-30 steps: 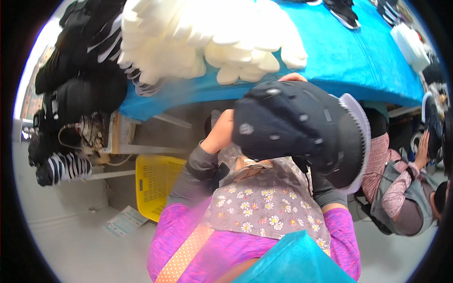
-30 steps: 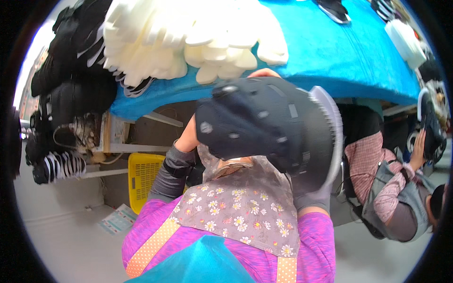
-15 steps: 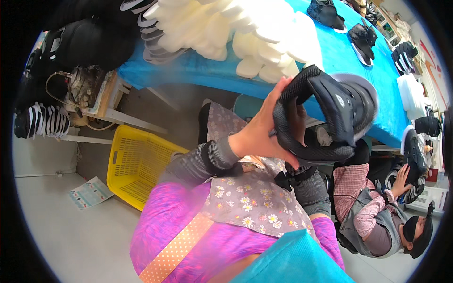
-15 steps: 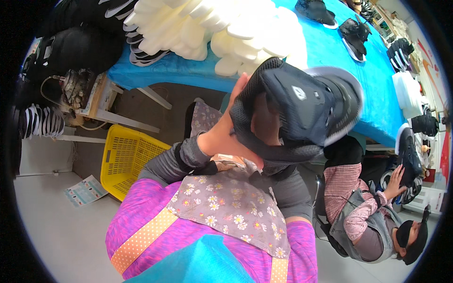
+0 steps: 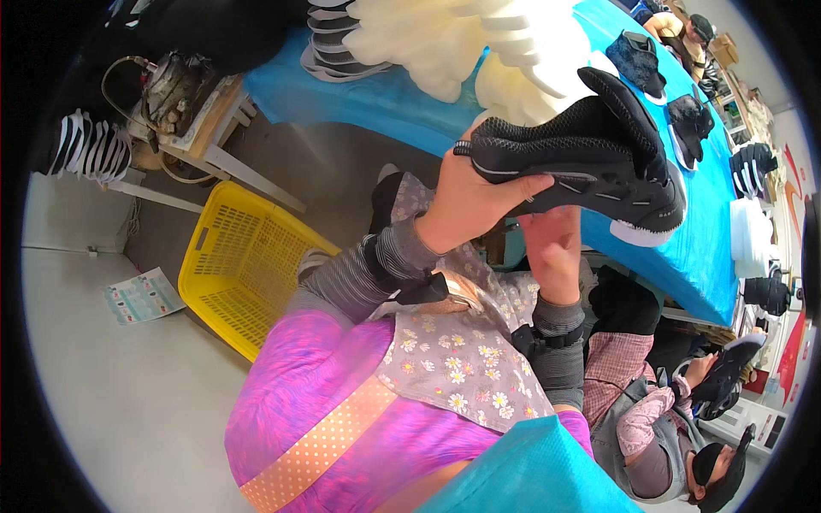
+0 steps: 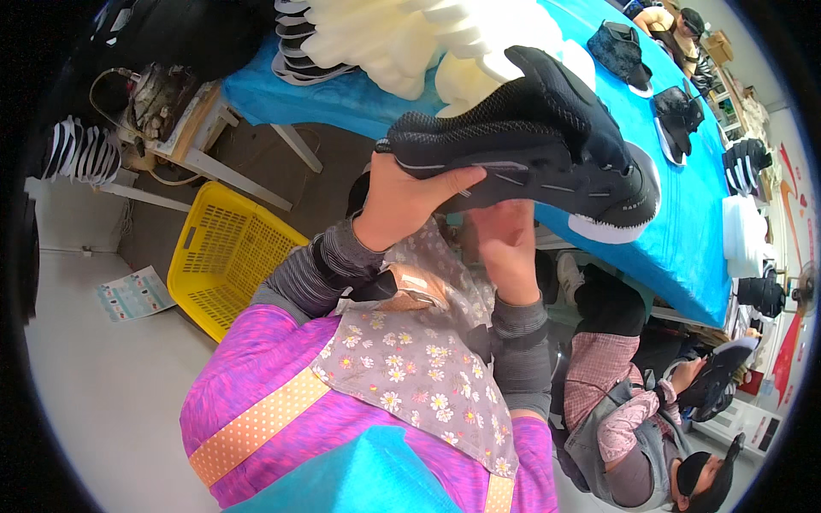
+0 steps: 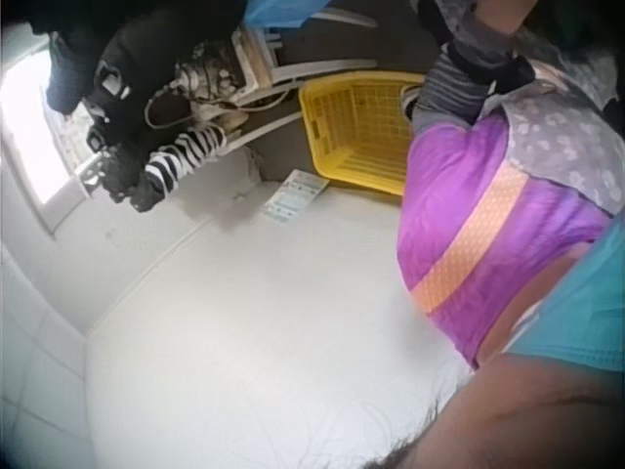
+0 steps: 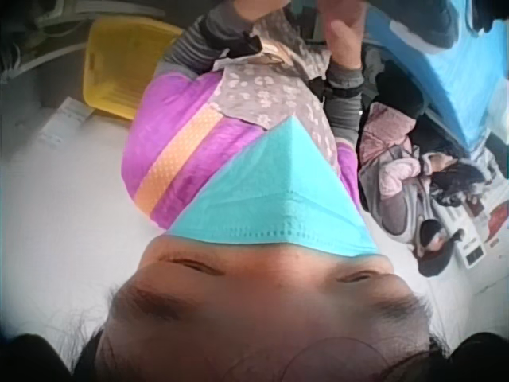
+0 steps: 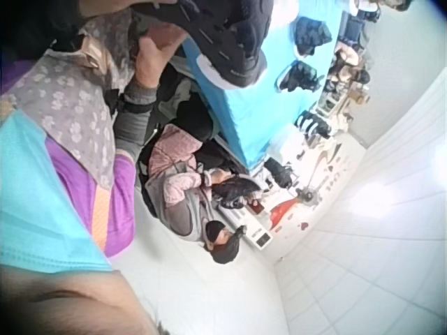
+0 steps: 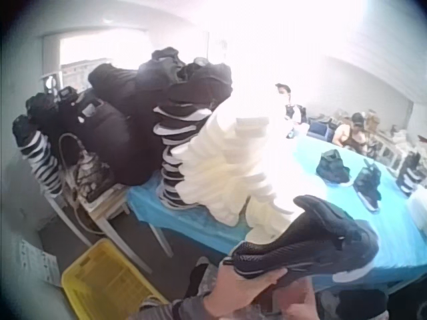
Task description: The recorder inserts white foam padding into the interior of a black shoe upper and then places the finished component into a basket.
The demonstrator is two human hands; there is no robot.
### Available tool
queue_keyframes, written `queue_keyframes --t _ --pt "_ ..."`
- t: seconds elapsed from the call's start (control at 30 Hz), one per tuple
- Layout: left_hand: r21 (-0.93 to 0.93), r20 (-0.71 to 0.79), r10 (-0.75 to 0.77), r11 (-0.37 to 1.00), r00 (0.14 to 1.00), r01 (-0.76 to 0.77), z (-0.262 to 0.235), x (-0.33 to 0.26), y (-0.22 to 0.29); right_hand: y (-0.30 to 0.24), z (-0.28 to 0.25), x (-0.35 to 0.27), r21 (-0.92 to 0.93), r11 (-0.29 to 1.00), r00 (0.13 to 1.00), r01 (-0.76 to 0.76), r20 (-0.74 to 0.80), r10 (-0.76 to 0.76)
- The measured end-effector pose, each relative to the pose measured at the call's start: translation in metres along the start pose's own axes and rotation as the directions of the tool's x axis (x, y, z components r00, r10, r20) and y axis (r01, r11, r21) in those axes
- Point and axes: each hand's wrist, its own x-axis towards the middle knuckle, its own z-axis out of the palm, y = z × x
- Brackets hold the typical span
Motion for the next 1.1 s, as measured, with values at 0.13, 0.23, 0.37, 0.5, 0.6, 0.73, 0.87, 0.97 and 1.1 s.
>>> queue_keyframes --t 0.13,0.23,0.37,0.5,0.6,0.73,0.87,0.97,1.1 --pt "0.079 0.129 -0.1 0.993 0.987 0.09 0.0 -0.006 -0.004 -0.001 -0.015 -0.013 -0.015 0.998 0.947 -0.061 -0.318 0.053" --pt "-0.162 0.192 -0.099 0.978 0.976 0.131 0.001 -0.008 -0.002 -0.004 -0.024 -0.021 -0.12 0.992 0.976 -0.028 -0.217 0.001" --pt "-0.18 0.214 -0.085 0.976 0.973 0.125 -0.005 -0.009 -0.003 -0.003 -0.023 -0.013 -0.166 0.982 0.959 0.087 -0.254 -0.128" --pt "-0.093 0.1 -0.213 0.971 0.972 0.222 -0.005 -0.014 -0.004 0.003 -0.011 -0.002 -0.094 0.992 0.921 0.079 -0.375 -0.109" --pt "-0.195 0.043 -0.195 0.96 0.98 0.199 -0.004 -0.019 -0.013 0.008 -0.008 0.0 -0.098 0.992 0.907 0.078 -0.406 -0.111" --pt "-0.222 0.034 -0.182 0.957 0.983 0.185 -0.012 -0.02 -0.02 0.011 -0.003 0.0 -0.15 0.988 0.906 0.043 -0.41 -0.101" --pt "-0.275 0.075 -0.195 0.939 0.978 0.208 -0.033 -0.034 -0.016 0.013 -0.002 -0.002 -0.23 0.971 0.909 0.063 -0.388 -0.151" --pt "-0.187 0.148 -0.245 0.944 0.958 0.27 -0.062 -0.032 0.009 0.015 -0.008 -0.014 -0.352 0.936 0.929 0.007 -0.344 -0.137" --pt "0.014 0.181 -0.276 0.961 0.944 0.278 -0.093 -0.052 0.003 0.017 -0.004 -0.027 -0.488 0.867 0.973 -0.104 -0.231 -0.014"
